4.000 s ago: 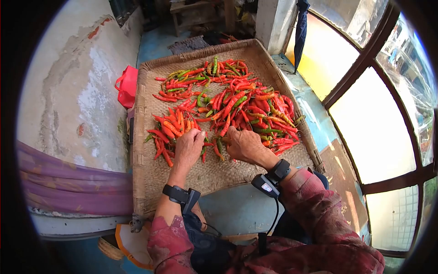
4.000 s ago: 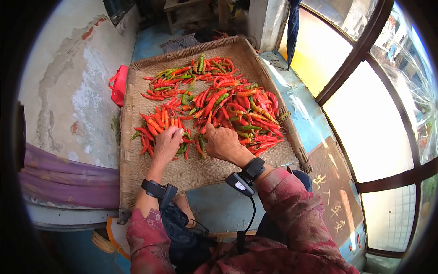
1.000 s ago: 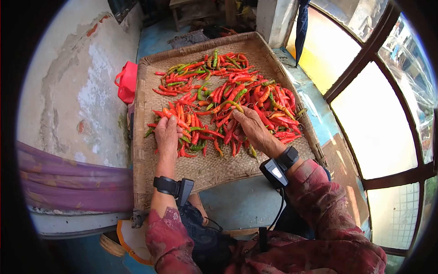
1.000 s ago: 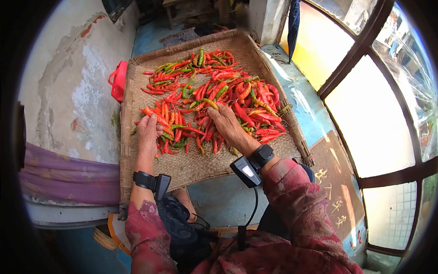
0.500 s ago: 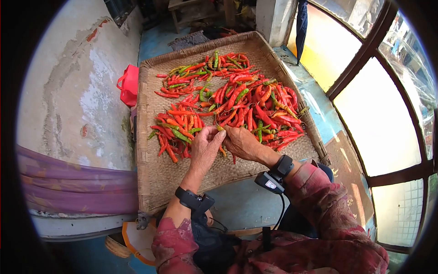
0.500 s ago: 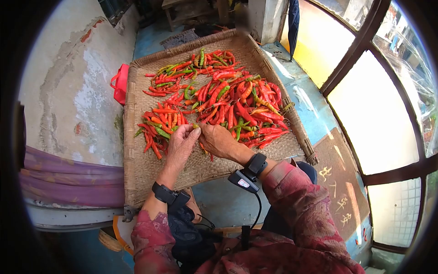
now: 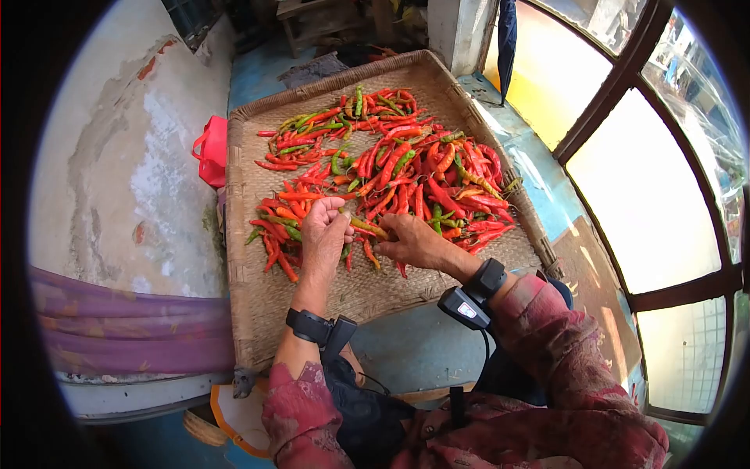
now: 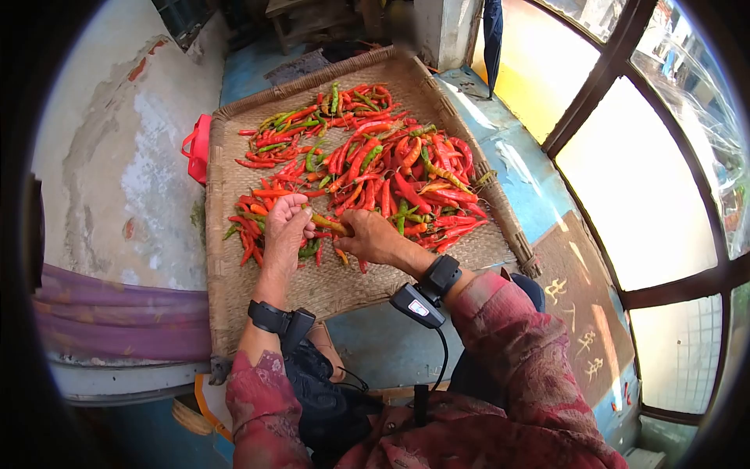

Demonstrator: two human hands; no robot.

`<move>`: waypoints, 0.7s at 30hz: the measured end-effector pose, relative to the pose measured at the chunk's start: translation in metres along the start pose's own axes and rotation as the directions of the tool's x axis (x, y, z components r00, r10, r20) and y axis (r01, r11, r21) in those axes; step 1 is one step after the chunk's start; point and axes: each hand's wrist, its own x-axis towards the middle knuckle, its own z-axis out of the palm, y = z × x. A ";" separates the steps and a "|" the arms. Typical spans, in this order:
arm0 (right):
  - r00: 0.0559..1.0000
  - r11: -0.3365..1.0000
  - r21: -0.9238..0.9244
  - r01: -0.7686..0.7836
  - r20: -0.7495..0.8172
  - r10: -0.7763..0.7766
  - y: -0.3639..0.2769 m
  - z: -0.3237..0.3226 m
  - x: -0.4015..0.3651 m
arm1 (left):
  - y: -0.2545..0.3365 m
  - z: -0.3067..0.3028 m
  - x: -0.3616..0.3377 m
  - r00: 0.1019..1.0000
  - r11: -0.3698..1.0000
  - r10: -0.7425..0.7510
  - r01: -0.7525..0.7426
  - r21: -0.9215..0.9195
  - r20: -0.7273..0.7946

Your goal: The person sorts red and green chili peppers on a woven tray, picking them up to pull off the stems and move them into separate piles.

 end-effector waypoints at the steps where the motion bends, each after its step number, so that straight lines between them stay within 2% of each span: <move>1: 1.000 0.999 0.045 -0.011 0.002 0.011 0.001 -0.002 -0.001 | -0.002 -0.005 0.005 1.000 1.000 -0.001 0.001 0.001 0.005; 3: 0.999 0.999 0.047 -0.025 0.028 0.023 0.002 -0.006 -0.002 | -0.005 -0.015 0.015 0.997 0.994 0.021 -0.029 -0.110 -0.070; 5: 0.998 0.998 0.051 -0.039 0.054 0.036 0.003 -0.010 -0.004 | -0.011 -0.025 0.025 0.970 0.991 0.053 -0.081 -0.108 -0.237; 7: 0.992 0.954 0.273 -0.125 0.030 0.122 0.001 -0.015 -0.004 | -0.017 -0.030 0.032 0.865 0.981 0.136 -0.187 -0.058 -0.482; 8: 0.994 0.959 0.262 -0.105 -0.012 0.112 0.003 -0.017 -0.002 | -0.022 -0.033 0.033 0.867 0.981 0.138 -0.186 -0.055 -0.479; 9: 0.993 0.958 0.266 -0.105 -0.014 0.113 0.002 -0.020 0.000 | -0.020 -0.033 0.030 0.845 0.981 0.195 -0.163 0.107 -0.499; 10: 0.982 0.899 0.404 -0.170 -0.002 0.187 0.001 -0.024 0.000 | -0.017 -0.033 0.027 0.822 0.955 0.256 -0.133 0.267 -0.508; 11: 0.966 0.815 0.532 -0.227 0.021 0.256 0.000 -0.027 0.001 | -0.016 -0.031 0.022 0.823 0.953 0.259 -0.133 0.271 -0.506; 12: 0.959 0.807 0.541 -0.236 -0.006 0.284 0.000 -0.026 0.003 | -0.002 -0.020 0.009 0.952 0.974 0.131 -0.073 0.213 -0.276; 13: 0.959 0.805 0.546 -0.234 -0.006 0.283 0.001 -0.024 0.004 | 0.006 -0.009 -0.002 1.000 0.985 -0.001 0.005 0.173 -0.021; 15: 0.963 0.765 0.614 -0.192 -0.032 0.267 0.001 -0.020 0.006 | 0.002 0.009 -0.013 0.967 0.956 0.023 -0.095 0.278 0.253; 17: 0.963 0.741 0.649 -0.171 -0.048 0.265 0.001 -0.013 0.008 | -0.007 0.021 -0.018 0.937 0.888 0.066 -0.212 0.407 0.344; 19: 0.979 0.805 0.582 -0.115 -0.068 0.190 0.001 -0.011 0.011 | -0.008 0.025 -0.019 0.939 0.875 0.075 -0.223 0.429 0.335; 21: 0.977 0.812 0.566 -0.143 -0.052 0.208 -0.002 -0.013 0.009 | -0.003 0.023 -0.020 0.942 0.900 -0.065 -0.088 0.426 0.331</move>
